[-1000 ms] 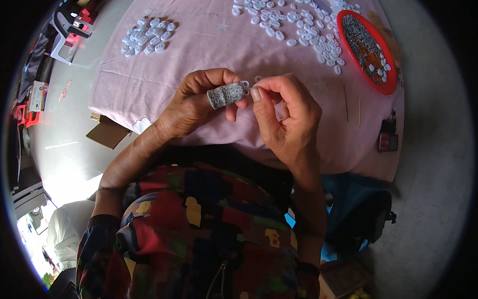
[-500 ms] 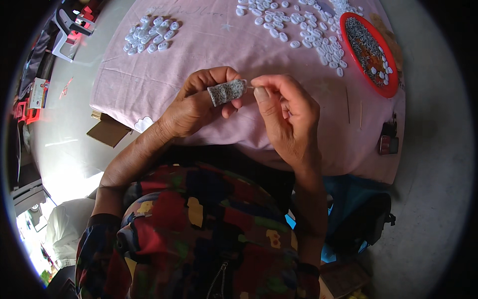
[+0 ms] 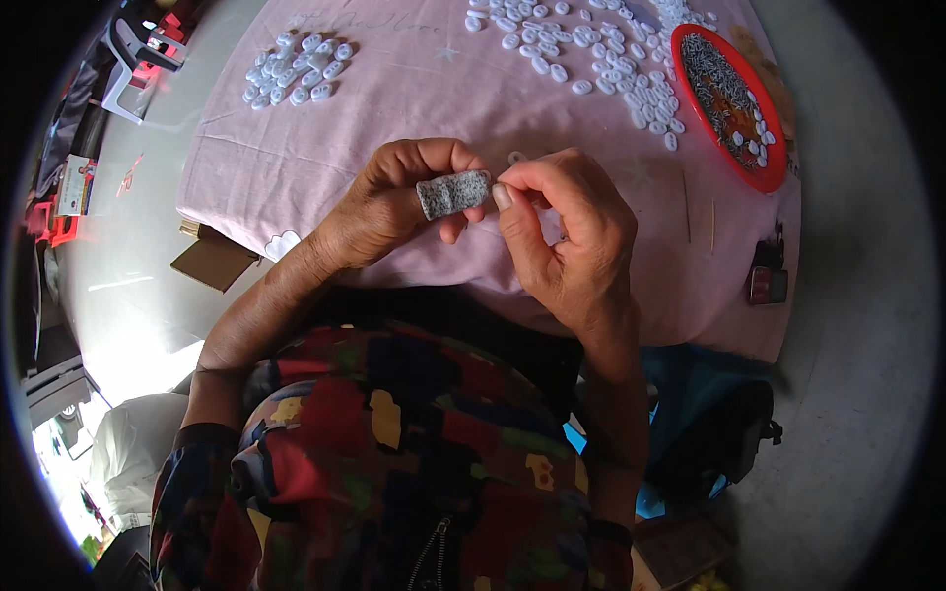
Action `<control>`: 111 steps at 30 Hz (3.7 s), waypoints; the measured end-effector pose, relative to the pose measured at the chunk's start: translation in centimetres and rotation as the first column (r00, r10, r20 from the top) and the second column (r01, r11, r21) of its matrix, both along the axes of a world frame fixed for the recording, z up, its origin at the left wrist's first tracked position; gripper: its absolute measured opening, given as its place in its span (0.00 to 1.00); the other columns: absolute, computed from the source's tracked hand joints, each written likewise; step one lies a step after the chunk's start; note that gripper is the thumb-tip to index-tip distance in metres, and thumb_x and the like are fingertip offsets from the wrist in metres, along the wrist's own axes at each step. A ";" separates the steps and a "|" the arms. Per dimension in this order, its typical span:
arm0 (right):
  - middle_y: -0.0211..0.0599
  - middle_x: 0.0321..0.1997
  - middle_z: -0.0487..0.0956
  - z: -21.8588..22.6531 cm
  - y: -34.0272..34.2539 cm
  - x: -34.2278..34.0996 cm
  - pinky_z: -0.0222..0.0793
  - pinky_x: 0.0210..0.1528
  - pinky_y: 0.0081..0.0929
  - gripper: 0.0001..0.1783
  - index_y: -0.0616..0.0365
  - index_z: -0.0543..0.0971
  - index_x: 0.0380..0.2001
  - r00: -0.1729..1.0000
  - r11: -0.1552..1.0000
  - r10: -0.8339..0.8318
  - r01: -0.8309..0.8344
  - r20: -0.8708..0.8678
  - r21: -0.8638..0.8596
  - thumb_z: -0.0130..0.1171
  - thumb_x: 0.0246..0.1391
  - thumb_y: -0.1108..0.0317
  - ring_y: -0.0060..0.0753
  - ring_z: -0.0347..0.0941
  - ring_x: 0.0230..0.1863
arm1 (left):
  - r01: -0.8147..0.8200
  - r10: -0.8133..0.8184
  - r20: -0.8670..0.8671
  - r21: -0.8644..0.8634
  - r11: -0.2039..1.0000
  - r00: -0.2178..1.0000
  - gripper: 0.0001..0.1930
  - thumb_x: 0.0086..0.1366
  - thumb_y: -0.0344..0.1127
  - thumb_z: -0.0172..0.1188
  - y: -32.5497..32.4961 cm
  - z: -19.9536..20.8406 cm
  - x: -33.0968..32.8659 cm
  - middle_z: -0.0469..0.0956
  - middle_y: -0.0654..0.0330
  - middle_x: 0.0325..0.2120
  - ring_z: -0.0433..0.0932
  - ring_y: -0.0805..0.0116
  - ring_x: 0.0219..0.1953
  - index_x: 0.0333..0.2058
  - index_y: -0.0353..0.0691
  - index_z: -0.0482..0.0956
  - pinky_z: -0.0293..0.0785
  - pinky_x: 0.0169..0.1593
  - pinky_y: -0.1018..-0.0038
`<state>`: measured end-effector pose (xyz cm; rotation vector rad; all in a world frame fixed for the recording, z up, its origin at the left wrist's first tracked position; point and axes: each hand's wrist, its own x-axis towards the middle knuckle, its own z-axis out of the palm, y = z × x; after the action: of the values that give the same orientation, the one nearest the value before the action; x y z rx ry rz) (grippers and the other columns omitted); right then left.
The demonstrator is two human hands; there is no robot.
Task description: The person assembles plastic cord locks by inserting small metal pins into plastic components by hand and then arranges the plastic pieces on the table.
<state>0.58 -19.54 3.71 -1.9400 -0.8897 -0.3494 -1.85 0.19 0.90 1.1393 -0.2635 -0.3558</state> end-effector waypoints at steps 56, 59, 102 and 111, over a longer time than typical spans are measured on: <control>0.28 0.34 0.72 -0.5 -0.8 -0.8 0.56 0.28 0.08 0.03 0.66 0.74 0.36 0.961 0.993 0.099 -0.077 -0.258 0.095 0.56 0.58 0.81 0.08 0.61 0.27 | 0.070 -0.081 -0.106 -0.105 0.992 0.991 0.14 0.63 0.24 0.47 0.6 0.7 -0.4 0.78 0.60 0.28 0.74 0.78 0.28 0.44 0.30 0.77 0.72 0.33 0.83; 0.28 0.35 0.72 -0.4 -0.8 -1.0 0.57 0.30 0.08 0.04 0.66 0.74 0.36 0.952 0.991 0.111 -0.086 -0.286 0.099 0.55 0.57 0.82 0.08 0.62 0.29 | 0.050 -0.056 -0.083 -0.073 0.996 0.995 0.14 0.61 0.22 0.46 0.6 1.1 -0.8 0.79 0.60 0.29 0.75 0.77 0.29 0.44 0.29 0.77 0.73 0.33 0.82; 0.28 0.35 0.73 1.1 -0.2 -2.6 0.60 0.36 0.10 0.05 0.66 0.75 0.38 0.924 0.979 0.093 -0.016 -0.372 0.203 0.56 0.59 0.76 0.12 0.64 0.33 | -0.046 0.036 0.085 0.127 0.991 0.996 0.19 0.53 0.11 0.41 0.2 3.2 -1.6 0.78 0.59 0.29 0.75 0.77 0.28 0.39 0.28 0.78 0.72 0.33 0.80; 0.33 0.36 0.72 1.5 -0.6 -2.9 0.60 0.38 0.12 0.04 0.68 0.74 0.37 0.919 0.964 0.143 -0.046 -0.366 0.261 0.53 0.57 0.81 0.16 0.65 0.35 | 0.016 -0.017 0.023 0.028 0.999 1.000 0.13 0.61 0.20 0.50 0.4 3.2 -1.3 0.81 0.58 0.35 0.79 0.75 0.36 0.43 0.30 0.78 0.76 0.37 0.80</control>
<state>-2.32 -20.14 5.22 -1.6486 -0.6453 -0.0151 -3.12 0.55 4.13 1.1693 -0.2895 -0.3614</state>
